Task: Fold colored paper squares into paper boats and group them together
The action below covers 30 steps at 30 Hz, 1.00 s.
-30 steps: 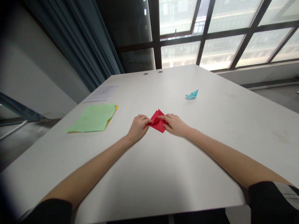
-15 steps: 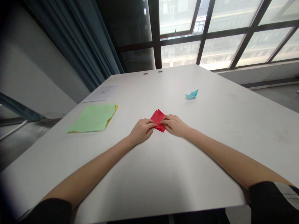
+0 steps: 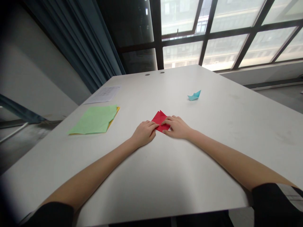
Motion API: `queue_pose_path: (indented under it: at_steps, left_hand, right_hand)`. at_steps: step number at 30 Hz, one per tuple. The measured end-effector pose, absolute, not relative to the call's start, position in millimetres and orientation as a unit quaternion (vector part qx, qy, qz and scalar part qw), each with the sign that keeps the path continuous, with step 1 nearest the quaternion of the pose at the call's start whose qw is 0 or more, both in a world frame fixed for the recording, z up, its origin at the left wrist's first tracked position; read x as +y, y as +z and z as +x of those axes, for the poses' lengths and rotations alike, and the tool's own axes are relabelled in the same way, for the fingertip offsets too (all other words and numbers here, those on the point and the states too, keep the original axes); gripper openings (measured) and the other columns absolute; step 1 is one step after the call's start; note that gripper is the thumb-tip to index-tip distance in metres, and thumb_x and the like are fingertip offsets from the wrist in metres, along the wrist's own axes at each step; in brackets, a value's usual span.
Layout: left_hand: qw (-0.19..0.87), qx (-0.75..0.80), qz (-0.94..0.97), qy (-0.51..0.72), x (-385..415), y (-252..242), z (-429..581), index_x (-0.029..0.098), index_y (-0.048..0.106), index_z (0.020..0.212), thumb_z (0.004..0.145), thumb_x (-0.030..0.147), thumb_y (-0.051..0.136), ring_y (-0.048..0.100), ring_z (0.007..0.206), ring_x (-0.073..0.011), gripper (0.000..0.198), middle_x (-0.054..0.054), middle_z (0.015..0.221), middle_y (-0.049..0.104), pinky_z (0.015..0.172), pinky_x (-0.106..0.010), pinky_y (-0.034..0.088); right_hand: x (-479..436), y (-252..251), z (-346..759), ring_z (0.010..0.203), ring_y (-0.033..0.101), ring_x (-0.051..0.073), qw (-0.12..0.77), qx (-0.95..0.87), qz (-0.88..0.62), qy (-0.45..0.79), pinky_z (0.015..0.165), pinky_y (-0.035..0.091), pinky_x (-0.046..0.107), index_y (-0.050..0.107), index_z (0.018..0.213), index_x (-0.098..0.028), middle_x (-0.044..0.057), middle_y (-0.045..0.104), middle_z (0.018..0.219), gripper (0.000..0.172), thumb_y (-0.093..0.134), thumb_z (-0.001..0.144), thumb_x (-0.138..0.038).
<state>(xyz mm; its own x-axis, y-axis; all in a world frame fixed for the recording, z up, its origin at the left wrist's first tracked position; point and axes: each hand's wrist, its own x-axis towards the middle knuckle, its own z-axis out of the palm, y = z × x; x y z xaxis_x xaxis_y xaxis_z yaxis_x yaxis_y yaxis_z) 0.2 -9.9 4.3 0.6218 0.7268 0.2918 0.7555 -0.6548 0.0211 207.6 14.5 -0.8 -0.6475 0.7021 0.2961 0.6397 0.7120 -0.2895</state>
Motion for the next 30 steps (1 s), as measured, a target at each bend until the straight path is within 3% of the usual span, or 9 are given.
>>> queue_pose_path:
  at_steps: [7,17,21,25,30]
  left_hand:
    - [0.082,-0.463,-0.873,-0.127,-11.5,3.9,2.4,0.018,0.061,0.106,0.081,0.02,0.044,0.053,0.087,-0.0217,0.029,-0.009,0.096,0.061,0.071,-0.033,0.042]
    - [0.126,-0.563,-0.803,-0.148,1.5,7.5,-15.1,0.014,0.066,0.074,0.087,0.033,0.039,0.056,0.078,-0.0226,0.035,-0.012,0.078,0.063,0.071,-0.036,0.039]
    - [0.057,-0.577,-0.793,-0.188,5.5,7.1,-17.2,0.016,0.065,0.072,0.085,0.036,0.041,0.056,0.079,-0.0211,0.033,-0.008,0.08,0.065,0.069,-0.033,0.04]
    - [-0.078,-0.587,-0.765,-0.253,6.9,8.7,-15.0,0.018,0.062,0.071,0.077,0.045,0.052,0.056,0.073,-0.0198,0.029,-0.005,0.073,0.064,0.066,-0.031,0.04]
    - [-0.241,-0.592,-0.696,-0.328,8.4,8.9,-13.0,0.018,0.058,0.067,0.069,0.034,0.061,0.053,0.057,-0.0134,0.017,0.0,0.06,0.059,0.057,-0.025,0.039]
  right_hand:
    - [13.7,0.6,208.1,0.084,0.054,0.021,0.203,-0.905,-0.364,0.09,0.078,0.038,0.035,0.062,0.102,-0.022,0.008,0.06,0.098,0.032,0.056,0.076,-0.038]
    - [12.8,-1.2,208.9,0.09,0.053,0.023,0.19,-0.908,-0.364,0.077,0.081,0.037,0.038,0.062,0.106,-0.021,0.009,0.059,0.103,0.035,0.052,0.079,-0.041]
    - [11.4,-0.3,208.9,0.09,0.052,0.022,0.185,-0.91,-0.366,0.068,0.081,0.037,0.038,0.06,0.109,-0.022,0.009,0.059,0.104,0.036,0.05,0.081,-0.041]
    - [7.3,2.7,207.1,0.091,0.054,0.022,0.185,-0.918,-0.344,0.065,0.079,0.035,0.037,0.062,0.105,-0.023,0.009,0.06,0.102,0.03,0.048,0.083,-0.036]
    - [3.9,4.7,203.7,0.092,0.054,0.021,0.186,-0.922,-0.333,0.069,0.077,0.035,0.035,0.062,0.102,-0.024,0.007,0.061,0.1,0.026,0.048,0.082,-0.032]
